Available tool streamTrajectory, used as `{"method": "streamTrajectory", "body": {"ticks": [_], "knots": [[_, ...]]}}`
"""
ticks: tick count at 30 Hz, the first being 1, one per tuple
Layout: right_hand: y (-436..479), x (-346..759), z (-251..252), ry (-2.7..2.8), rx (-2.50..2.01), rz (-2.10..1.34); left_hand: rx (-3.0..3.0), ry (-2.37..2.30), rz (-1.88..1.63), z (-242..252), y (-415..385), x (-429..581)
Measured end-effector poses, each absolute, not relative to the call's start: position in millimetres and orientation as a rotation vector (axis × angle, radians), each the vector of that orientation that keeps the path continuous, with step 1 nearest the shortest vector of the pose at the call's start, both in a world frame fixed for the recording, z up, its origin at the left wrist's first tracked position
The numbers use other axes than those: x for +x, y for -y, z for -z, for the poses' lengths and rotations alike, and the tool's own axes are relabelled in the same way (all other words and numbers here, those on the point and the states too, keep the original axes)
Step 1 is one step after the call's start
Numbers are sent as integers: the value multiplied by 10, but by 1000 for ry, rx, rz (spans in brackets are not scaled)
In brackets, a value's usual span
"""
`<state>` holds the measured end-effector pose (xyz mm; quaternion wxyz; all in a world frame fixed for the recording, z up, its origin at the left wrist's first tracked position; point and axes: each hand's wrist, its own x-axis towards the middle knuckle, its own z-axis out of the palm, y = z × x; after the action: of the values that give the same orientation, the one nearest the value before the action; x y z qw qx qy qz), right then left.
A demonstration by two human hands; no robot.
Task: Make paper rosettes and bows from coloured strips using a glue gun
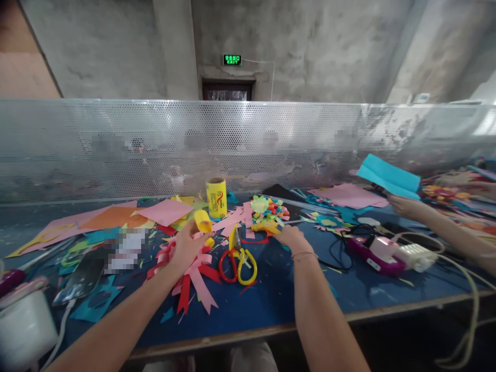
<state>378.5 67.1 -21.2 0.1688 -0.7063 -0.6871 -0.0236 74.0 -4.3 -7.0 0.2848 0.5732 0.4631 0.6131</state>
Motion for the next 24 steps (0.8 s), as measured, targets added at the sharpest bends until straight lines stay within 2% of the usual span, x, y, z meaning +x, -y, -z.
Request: {"method": "streamTrajectory", "body": {"ticks": [3, 17, 22, 24], "knots": [[-693, 3705, 215, 2004, -1940, -74, 1600, -1256, -1616, 94, 29, 740], [-668, 3508, 28, 1675, -1883, -125, 1686, -1413, -1694, 79, 43, 733], [-405, 3146, -85, 1581, -1331, -286, 1755, -1553, -1687, 30, 58, 683], [-291, 3024, -111, 1590, -1216, -229, 1811, -1598, -1694, 18, 57, 657]]}}
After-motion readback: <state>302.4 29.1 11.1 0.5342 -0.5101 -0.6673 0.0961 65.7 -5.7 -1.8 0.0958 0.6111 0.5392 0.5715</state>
